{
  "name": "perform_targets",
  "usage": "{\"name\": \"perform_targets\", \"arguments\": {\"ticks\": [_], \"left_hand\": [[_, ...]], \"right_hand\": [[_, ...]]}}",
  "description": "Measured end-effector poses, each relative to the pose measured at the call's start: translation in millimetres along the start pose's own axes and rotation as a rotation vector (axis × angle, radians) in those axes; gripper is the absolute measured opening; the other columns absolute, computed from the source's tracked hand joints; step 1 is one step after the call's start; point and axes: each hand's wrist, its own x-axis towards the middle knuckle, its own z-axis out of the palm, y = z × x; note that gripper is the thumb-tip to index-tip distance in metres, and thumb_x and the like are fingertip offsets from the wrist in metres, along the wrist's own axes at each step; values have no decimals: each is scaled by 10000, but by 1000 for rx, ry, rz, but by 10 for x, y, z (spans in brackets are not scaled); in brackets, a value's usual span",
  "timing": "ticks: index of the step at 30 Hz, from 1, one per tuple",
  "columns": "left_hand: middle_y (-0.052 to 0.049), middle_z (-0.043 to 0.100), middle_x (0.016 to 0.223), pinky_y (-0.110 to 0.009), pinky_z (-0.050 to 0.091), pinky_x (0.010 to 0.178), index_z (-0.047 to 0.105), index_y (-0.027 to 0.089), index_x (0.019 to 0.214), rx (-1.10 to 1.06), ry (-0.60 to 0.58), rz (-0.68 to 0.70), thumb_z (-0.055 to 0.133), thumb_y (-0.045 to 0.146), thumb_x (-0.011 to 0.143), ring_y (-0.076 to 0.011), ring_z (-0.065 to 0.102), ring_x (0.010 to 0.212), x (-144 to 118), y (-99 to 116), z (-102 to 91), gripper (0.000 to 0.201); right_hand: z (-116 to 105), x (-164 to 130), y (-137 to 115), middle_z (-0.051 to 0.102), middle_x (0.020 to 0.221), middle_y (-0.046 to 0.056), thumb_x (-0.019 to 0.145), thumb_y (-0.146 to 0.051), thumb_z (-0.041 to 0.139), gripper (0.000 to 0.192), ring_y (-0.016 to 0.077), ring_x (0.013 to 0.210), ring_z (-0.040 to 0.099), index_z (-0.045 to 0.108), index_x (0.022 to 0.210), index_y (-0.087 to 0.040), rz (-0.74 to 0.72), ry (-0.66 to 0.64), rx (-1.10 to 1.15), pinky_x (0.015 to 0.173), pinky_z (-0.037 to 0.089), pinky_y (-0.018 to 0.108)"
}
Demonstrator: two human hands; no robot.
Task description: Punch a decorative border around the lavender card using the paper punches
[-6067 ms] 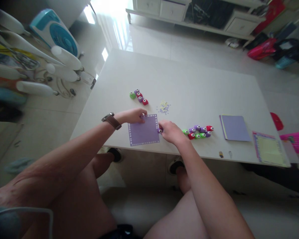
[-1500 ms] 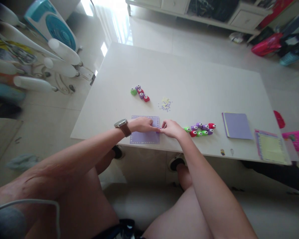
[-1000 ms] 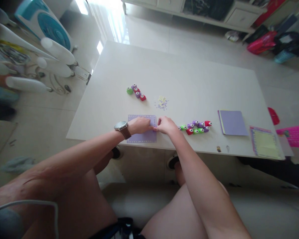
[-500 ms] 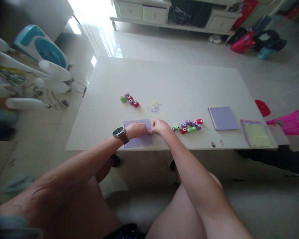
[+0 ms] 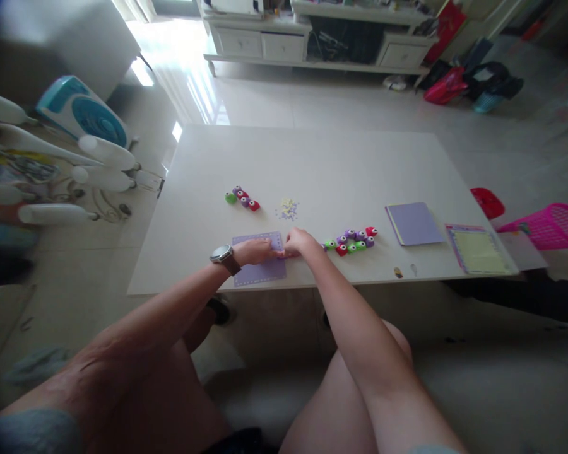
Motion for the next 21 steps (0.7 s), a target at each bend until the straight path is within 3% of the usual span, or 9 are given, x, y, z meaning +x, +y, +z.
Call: {"name": "perform_targets", "arguments": {"ticks": [4,7,12,17,21], "left_hand": [[-73,723,912,-240,432,711,696,123,995,-44,-106,-82,363,499,1067,-146,567,757,-57,-14,-125,507],[-91,744,1001,-239,455,773,688,107,1051,-18,-73,-113,405,322,1046,-152,568,814,-96,2,-128,355],[-154,758,1010,-313,496,854,730,90,1042,-3,-86,-111,414,183,974,-211,629,861,-61,12,-79,337],[-184,760,1063,-323,510,855,745,86,1022,39,-81,-125,437,145,931,-229,669,898,-30,0,-61,326],[-158,769,1038,-327,520,860,749,115,1017,40,-30,-169,423,183,945,-225,685,900,-104,33,-173,341]], "right_hand": [[-59,-63,66,783,859,86,777,-313,820,209,155,713,672,786,888,-140,-44,11,0,640,467,232],[-105,-110,106,789,884,91,805,-354,813,229,172,761,687,794,905,-149,-50,38,-36,680,477,246],[-141,-136,112,793,1025,100,787,-300,813,237,211,906,713,800,987,-173,-51,105,-93,722,485,251],[-42,-152,85,779,1136,110,735,-189,796,370,236,981,715,772,1104,-193,-117,120,-183,732,484,256],[25,-169,84,777,1126,122,803,-189,708,304,244,1004,717,771,1099,-210,-111,168,-263,772,491,269]]}}
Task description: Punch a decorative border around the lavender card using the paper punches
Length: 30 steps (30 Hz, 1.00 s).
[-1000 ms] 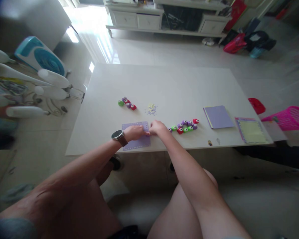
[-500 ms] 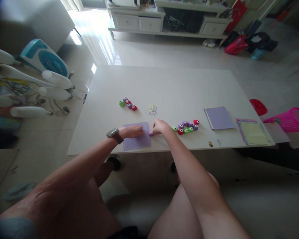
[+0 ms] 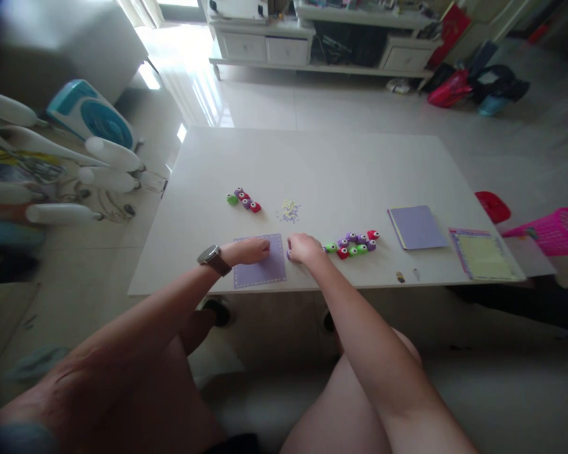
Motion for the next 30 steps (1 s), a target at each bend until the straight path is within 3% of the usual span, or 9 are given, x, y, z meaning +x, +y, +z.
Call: {"name": "perform_targets", "arguments": {"ticks": [4,7,12,15,17,20,24,30], "left_hand": [[-156,768,1056,-329,522,834,725,138,1074,-12,111,-67,402,235,975,-239,707,937,-198,84,-174,352],[-146,763,1053,-340,529,861,709,149,1079,3,151,-99,408,292,996,-248,713,961,-381,195,-149,343],[-204,682,1290,-387,514,1029,646,105,1230,54,136,-43,506,299,972,-294,648,1202,-549,408,266,352],[-260,414,1605,-458,547,1008,545,95,1406,84,185,-75,555,316,944,-390,394,1495,-530,529,508,512],[-257,340,1654,-494,542,1029,474,105,1491,99,184,-69,563,311,939,-403,314,1543,-505,605,586,596],[-257,336,1658,-533,541,1030,441,111,1537,113,160,-56,554,298,948,-438,311,1538,-481,699,589,628],[-259,329,1657,-584,571,943,430,126,1566,106,110,-137,600,301,931,-544,312,1495,-458,774,522,681],[-241,306,1677,-615,581,917,410,118,1590,91,93,-168,567,277,953,-576,277,1494,-473,823,474,676]], "right_hand": [[-67,-38,80,770,1149,135,859,-234,664,272,248,1027,718,771,1108,-212,44,20,-34,794,501,282],[-111,-81,168,764,1164,148,861,-222,660,285,259,1044,716,768,1124,-208,96,39,-69,801,507,294],[-46,-144,231,768,1145,151,828,-176,677,247,276,1059,709,780,1050,-209,108,46,-100,841,511,325],[-17,-174,226,761,1150,170,837,-171,666,215,304,1168,663,779,1018,-197,106,88,-123,935,486,362],[-26,-193,216,756,1168,160,844,-151,646,248,304,1209,640,767,1055,-197,92,109,-126,967,470,374],[-53,-204,196,762,1193,80,811,-77,632,361,235,1186,656,731,1127,-223,-6,87,3,955,465,313],[-40,-149,185,793,1095,33,737,17,631,393,165,1045,712,719,1062,-186,-99,-26,223,857,487,221],[87,33,238,805,1014,39,720,19,643,331,187,995,736,716,979,-173,-84,-86,284,818,527,215]]}}
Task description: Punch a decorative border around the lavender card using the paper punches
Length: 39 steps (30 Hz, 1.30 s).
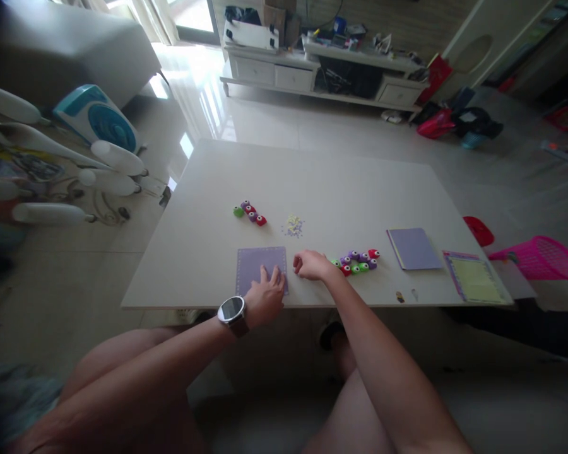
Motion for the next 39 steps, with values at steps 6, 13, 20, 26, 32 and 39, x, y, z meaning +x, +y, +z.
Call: {"name": "perform_targets", "arguments": {"ticks": [6,13,20,26,32,39], "left_hand": [[-247,315,1672,-610,591,908,414,95,1587,-13,-18,-3,520,240,966,-580,278,1493,-82,-46,-36,646],[-257,268,1688,-593,585,921,375,75,1600,1,-39,-16,515,248,982,-580,247,1505,-112,-62,-37,657],[-263,281,1681,-581,593,897,389,82,1597,5,-22,-25,511,232,980,-582,272,1494,-90,-44,-5,647],[-270,296,1673,-585,588,913,400,74,1590,5,-19,-20,534,241,975,-578,282,1491,-107,-38,-27,651],[-280,311,1662,-586,591,905,412,67,1583,-5,-7,-25,508,201,973,-582,285,1488,-103,-33,-25,631],[-264,319,1663,-592,592,908,425,83,1579,0,10,-30,481,197,978,-577,293,1487,-79,-29,14,614]], "right_hand": [[9,129,56,692,1350,143,739,-11,609,580,227,1163,685,621,1305,-139,0,304,121,972,528,273],[-26,110,40,776,1078,107,754,-1,553,365,185,967,720,698,1060,-135,-24,316,145,857,535,234],[99,150,14,788,937,85,765,-2,559,242,180,889,728,695,909,-142,-35,109,201,797,538,229],[101,198,-31,715,1280,153,776,-19,576,459,210,1153,688,650,1217,-120,8,363,260,1001,520,286],[-23,131,-27,681,1338,162,844,-79,573,438,225,1230,646,642,1277,-104,18,513,151,1062,476,297],[-11,-32,7,771,1094,98,772,-42,612,331,207,1005,699,759,1046,-154,-142,153,-172,863,495,233]]}}
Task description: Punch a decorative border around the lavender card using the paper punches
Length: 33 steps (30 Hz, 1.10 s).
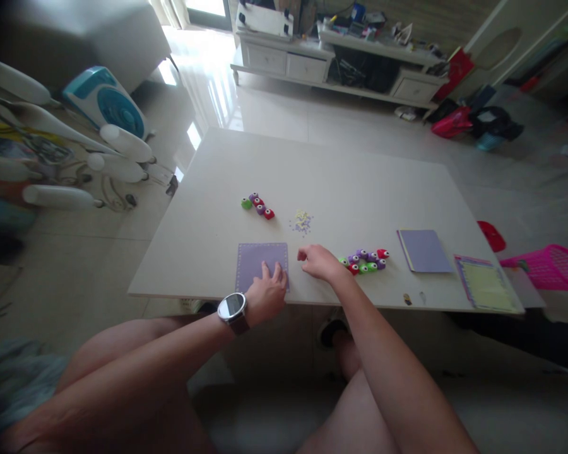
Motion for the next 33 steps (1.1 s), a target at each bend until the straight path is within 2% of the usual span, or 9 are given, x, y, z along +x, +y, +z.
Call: {"name": "perform_targets", "arguments": {"ticks": [2,5,8,14,20,23,28,30,33], "left_hand": [[-265,316,1664,-593,589,919,422,86,1581,1,-2,8,511,208,968,-578,289,1489,0,-1,-3,632],[-271,308,1666,-603,581,929,417,84,1582,0,-6,16,543,229,958,-581,281,1491,3,-6,-9,653],[-273,301,1668,-600,574,941,413,75,1580,-2,-6,21,550,246,959,-581,269,1497,13,-14,-8,658],[-259,299,1673,-605,559,961,429,109,1572,-20,-10,28,576,241,944,-568,268,1504,31,-27,-18,659],[-273,301,1666,-597,564,943,434,115,1566,-17,-7,38,599,259,939,-566,273,1503,42,-42,-26,664],[-262,300,1671,-584,564,953,427,103,1568,-10,-7,42,581,258,950,-559,274,1505,47,-52,-32,655],[-253,293,1678,-596,544,986,420,116,1572,-15,-2,44,567,252,957,-536,263,1520,58,-55,-46,647],[-254,283,1683,-606,529,1006,413,111,1576,-16,1,41,553,239,960,-528,255,1527,66,-51,-42,644],[-259,270,1686,-617,511,1024,408,108,1579,-18,14,33,546,230,960,-524,251,1530,84,-47,-20,646]], "right_hand": [[7,-35,5,774,1079,94,751,3,592,357,205,1003,696,770,1011,-165,-4,-67,-80,850,479,226],[-6,-59,57,777,1059,102,764,13,576,357,213,959,698,772,1001,-169,55,-92,-155,790,466,237],[-34,-53,162,778,1052,100,776,2,578,357,212,930,697,768,1022,-174,99,-81,-185,757,455,242],[-89,-22,387,775,1051,89,768,1,601,349,197,936,689,765,1016,-181,151,-40,-167,790,456,230],[-141,-22,518,775,1070,91,751,3,600,383,207,940,697,765,1035,-194,236,-21,-188,790,466,245],[-190,-48,524,774,1079,97,734,9,613,396,203,907,699,767,1041,-188,281,7,-195,749,464,247],[-247,-125,479,775,1079,98,766,-17,601,404,178,707,683,760,1093,-194,373,27,-171,680,469,280],[-254,-134,447,776,1067,101,785,-27,596,372,185,725,692,763,1075,-190,378,43,-168,697,481,287],[-325,-127,331,774,1021,108,852,-107,632,218,204,845,703,761,1016,-169,284,147,-101,768,500,286]]}}
